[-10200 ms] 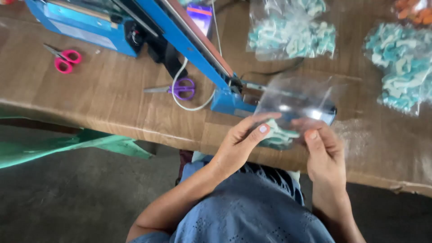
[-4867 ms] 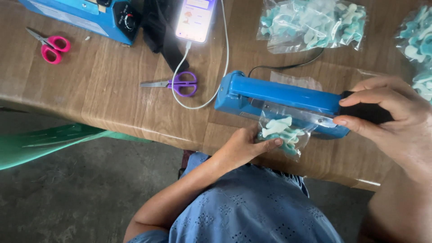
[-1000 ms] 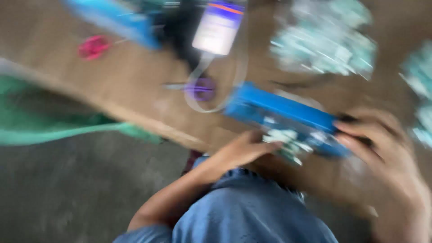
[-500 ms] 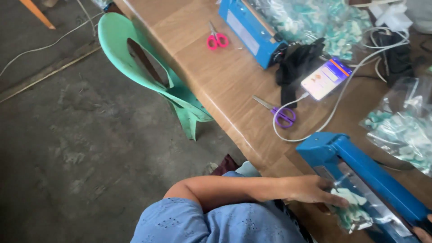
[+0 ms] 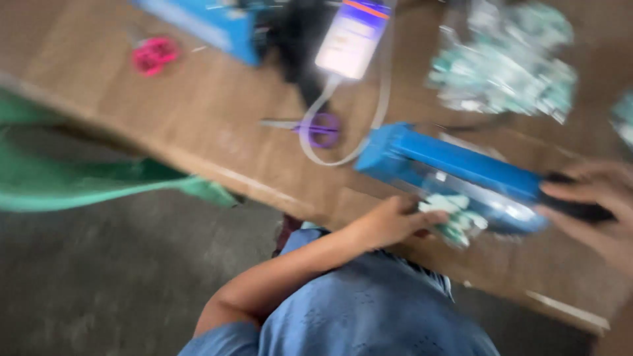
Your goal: The person is using a manual impulse heat sealer to seal small plastic bags containing light blue decorative items.
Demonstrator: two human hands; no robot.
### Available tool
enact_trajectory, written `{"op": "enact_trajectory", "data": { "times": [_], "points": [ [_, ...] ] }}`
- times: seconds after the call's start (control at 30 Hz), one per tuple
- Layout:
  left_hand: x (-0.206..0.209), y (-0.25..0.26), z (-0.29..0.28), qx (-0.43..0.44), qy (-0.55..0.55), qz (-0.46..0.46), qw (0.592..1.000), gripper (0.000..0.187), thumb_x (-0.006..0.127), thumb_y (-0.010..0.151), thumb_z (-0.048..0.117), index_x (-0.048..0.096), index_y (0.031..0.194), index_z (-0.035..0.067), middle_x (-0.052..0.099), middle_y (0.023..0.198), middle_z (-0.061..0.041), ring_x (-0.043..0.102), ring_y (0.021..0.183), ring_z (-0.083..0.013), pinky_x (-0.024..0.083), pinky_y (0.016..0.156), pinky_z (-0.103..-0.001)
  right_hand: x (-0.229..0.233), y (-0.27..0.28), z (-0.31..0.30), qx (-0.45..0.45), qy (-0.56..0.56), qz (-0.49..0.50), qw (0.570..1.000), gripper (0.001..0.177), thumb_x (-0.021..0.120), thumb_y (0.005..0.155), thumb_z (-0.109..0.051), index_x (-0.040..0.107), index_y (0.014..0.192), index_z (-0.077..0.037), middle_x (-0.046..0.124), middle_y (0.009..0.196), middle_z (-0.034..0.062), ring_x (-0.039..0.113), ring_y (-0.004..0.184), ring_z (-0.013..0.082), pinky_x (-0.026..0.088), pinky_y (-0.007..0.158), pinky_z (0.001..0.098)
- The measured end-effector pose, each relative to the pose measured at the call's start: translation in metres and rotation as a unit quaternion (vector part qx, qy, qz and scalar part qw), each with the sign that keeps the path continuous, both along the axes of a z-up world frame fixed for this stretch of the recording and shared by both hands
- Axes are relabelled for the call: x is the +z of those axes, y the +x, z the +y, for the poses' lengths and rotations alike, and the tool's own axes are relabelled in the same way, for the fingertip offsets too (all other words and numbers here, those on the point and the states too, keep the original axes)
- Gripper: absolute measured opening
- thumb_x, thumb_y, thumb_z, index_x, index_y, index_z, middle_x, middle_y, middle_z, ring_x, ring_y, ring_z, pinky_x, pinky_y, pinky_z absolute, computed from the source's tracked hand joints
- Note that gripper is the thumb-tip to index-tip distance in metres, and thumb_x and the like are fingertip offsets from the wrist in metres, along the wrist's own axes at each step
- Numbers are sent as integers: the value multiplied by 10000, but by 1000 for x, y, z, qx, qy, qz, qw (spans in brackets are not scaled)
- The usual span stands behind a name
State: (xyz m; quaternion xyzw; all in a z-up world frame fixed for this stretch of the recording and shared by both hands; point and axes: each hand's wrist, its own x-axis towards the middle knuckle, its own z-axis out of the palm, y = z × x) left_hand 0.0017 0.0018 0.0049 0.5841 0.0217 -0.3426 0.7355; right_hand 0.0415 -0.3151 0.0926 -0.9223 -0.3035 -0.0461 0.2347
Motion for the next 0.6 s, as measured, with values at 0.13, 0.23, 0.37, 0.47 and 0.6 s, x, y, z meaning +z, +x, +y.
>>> {"op": "enact_trajectory", "data": {
  "times": [0.13, 0.23, 0.37, 0.47, 0.6],
  "points": [
    [3, 3, -1, -32, -21, 20, 999, 526, 663, 895, 387, 673, 1223, -24, 735, 1161, -127, 723, 942, -180, 647, 841, -289, 27, -7, 13, -46, 15, 19, 999, 428, 861, 815, -75, 736, 1222, -123, 645, 1291, 127, 646, 1222, 247, 496, 1114, 368],
    [3, 2, -1, -16, -30, 23, 999, 450, 669, 911, 396, 680, 1142, 11, 719, 1069, -83, 743, 920, -182, 636, 867, -273, 48, 1, 14, -17, -11, 15, 1000, 480, 865, 790, -89, 730, 1250, -132, 621, 1294, 163, 661, 1064, 201, 554, 968, 343],
    [11, 3, 1, -41, 20, 15, 999, 459, 642, 910, 426, 682, 1168, 49, 754, 1083, -100, 770, 929, -199, 621, 867, -267, 85, 17, 8, 19, -143, -30, 989, 653, 834, 726, -130, 662, 1356, -117, 505, 1429, 194, 552, 1328, 356, 516, 1150, 487],
    [7, 2, -1, -33, 3, 21, 999, 463, 654, 906, 412, 681, 1168, 31, 744, 1112, -102, 759, 960, -204, 621, 884, -271, 121, 27, 56, 27, -105, -10, 994, 881, 836, 700, -107, 487, 1504, -18, 453, 1564, 277, 500, 1473, 467, 455, 1200, 544],
    [-1, 1, -1, -25, -69, 7, 997, 450, 650, 939, 377, 642, 1202, 11, 680, 1124, -102, 674, 1018, -181, 631, 956, -321, 136, 34, 138, -47, 7, 84, 995, 741, 707, 938, -203, 400, 1563, 51, 451, 1573, 251, 381, 1477, 321, 294, 1191, 419]
  ]
}}
